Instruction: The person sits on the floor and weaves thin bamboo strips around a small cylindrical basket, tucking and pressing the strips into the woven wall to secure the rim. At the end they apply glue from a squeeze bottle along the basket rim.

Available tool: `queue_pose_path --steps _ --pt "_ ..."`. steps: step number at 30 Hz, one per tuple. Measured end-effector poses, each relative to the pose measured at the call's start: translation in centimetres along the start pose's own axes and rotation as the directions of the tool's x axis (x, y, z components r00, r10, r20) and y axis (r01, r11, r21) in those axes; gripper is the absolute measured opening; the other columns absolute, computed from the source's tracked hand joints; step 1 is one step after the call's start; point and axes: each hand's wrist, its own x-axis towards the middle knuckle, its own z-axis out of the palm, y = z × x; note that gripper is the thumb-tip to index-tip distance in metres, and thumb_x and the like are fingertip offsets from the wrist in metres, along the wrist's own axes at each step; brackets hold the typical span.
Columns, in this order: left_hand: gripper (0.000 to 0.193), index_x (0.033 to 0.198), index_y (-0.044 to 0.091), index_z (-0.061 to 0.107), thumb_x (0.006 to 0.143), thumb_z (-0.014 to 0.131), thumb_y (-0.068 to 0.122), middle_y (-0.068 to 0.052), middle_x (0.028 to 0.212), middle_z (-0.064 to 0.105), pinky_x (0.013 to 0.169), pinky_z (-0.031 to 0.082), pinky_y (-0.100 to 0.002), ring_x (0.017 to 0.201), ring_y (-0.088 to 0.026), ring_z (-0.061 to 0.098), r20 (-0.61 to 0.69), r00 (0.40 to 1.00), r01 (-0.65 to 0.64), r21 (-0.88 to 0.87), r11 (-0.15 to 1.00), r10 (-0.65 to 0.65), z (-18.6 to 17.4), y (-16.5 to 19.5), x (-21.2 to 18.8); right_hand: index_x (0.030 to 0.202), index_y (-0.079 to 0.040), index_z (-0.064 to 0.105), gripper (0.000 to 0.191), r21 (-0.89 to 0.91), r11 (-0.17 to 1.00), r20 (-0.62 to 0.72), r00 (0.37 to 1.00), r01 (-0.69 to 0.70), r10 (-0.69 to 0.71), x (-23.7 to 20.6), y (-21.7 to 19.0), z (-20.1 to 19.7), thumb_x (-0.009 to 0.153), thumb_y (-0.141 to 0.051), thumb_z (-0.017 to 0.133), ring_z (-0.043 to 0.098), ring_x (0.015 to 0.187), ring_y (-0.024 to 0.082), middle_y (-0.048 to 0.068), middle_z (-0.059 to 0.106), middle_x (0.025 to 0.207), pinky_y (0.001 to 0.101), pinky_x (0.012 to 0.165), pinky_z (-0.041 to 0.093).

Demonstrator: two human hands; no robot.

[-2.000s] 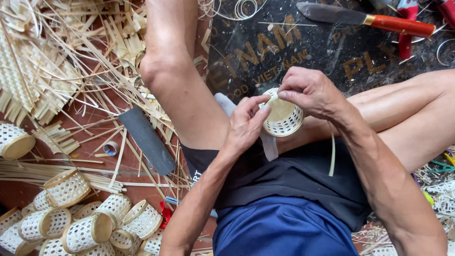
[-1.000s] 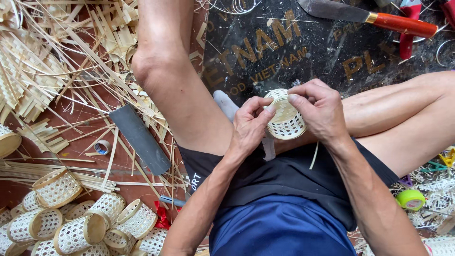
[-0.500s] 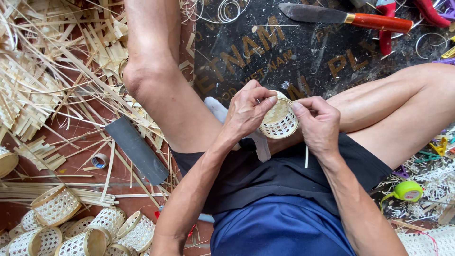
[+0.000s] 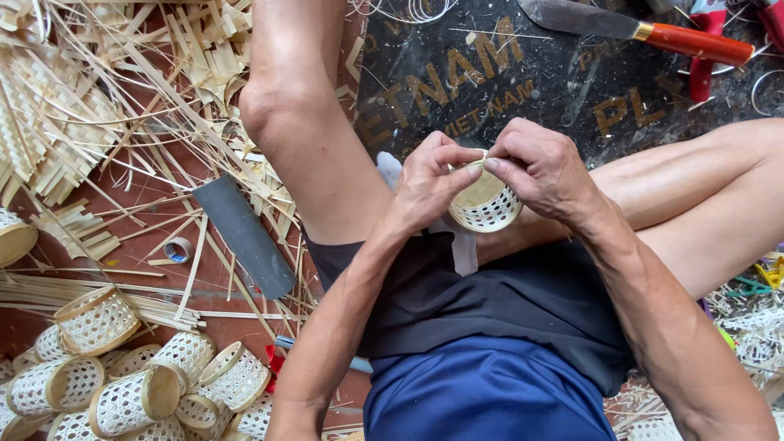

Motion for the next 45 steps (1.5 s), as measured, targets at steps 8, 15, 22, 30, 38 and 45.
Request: queue_pose_path --steps 8,15,22,30,38,45 --pt "0.027 0.113 0.005 0.079 0.090 0.079 0.020 -0.001 0.095 0.057 0.077 0.050 -0.027 0.089 -0.012 0.059 0.053 0.993 0.113 -0.160 0.981 -0.106 0.5 -0.6 0.1 0.098 0.001 0.072 0.007 0.314 0.876 -0.330 0.823 -0.366 0.462 -4.4 -2.6 3.0 0.100 -0.006 0.071 0.058 0.077 0.010 0.007 0.064 0.094 0.0256 0.066 0.047" --pt "0.024 0.112 0.003 0.074 0.096 0.074 0.020 -0.002 0.096 0.057 0.071 0.048 -0.024 0.080 -0.009 0.054 -0.154 0.964 0.175 -0.252 0.952 -0.218 2.4 0.8 -2.3 0.092 0.001 0.070 0.008 -0.019 0.999 -0.212 0.976 -0.044 0.039 -0.9 -0.8 1.1 0.095 -0.004 0.074 0.065 0.083 0.018 0.010 0.065 0.093 0.0317 0.070 0.052" --pt "0.021 0.111 0.003 0.075 0.097 0.071 0.018 -0.001 0.087 0.055 0.067 0.047 -0.025 0.075 -0.009 0.054 -0.125 0.983 0.111 -0.195 0.975 -0.137 2.4 1.1 -2.3 0.100 0.001 0.074 0.012 0.326 0.914 0.208 0.962 -0.241 0.179 0.2 1.5 -2.2 0.094 -0.009 0.071 0.063 0.083 0.011 0.003 0.067 0.093 0.0265 0.070 0.051" --pt "0.018 0.107 0.003 0.075 0.096 0.071 0.017 -0.001 0.081 0.050 0.064 0.043 -0.027 0.072 -0.010 0.050 -0.124 0.982 0.131 -0.114 0.985 -0.145 2.2 2.0 -2.2 0.101 0.002 0.076 0.012 0.351 0.830 -0.049 0.876 -0.434 0.479 -5.4 1.2 -3.1 0.098 -0.010 0.073 0.059 0.078 0.007 0.002 0.069 0.088 0.0233 0.068 0.048" --pt "0.017 0.111 0.006 0.073 0.098 0.070 0.017 -0.001 0.086 0.053 0.065 0.046 -0.027 0.071 -0.011 0.053 -0.200 0.969 0.129 -0.091 0.987 -0.145 3.3 2.8 -3.0 0.101 0.001 0.076 0.009 0.227 0.869 -0.231 0.843 -0.439 0.486 -5.8 -0.5 0.1 0.095 -0.006 0.077 0.056 0.075 0.008 0.004 0.063 0.084 0.0237 0.064 0.043" --pt "0.026 0.116 0.010 0.078 0.096 0.068 0.023 -0.006 0.086 0.057 0.069 0.050 -0.032 0.076 -0.018 0.061 0.000 0.995 0.100 0.060 0.993 -0.100 1.6 2.7 -1.1 0.099 0.000 0.075 0.006 0.235 0.890 -0.162 0.887 -0.392 0.433 -6.0 -0.1 0.0 0.096 -0.004 0.075 0.056 0.076 0.007 0.002 0.064 0.089 0.0225 0.066 0.043"
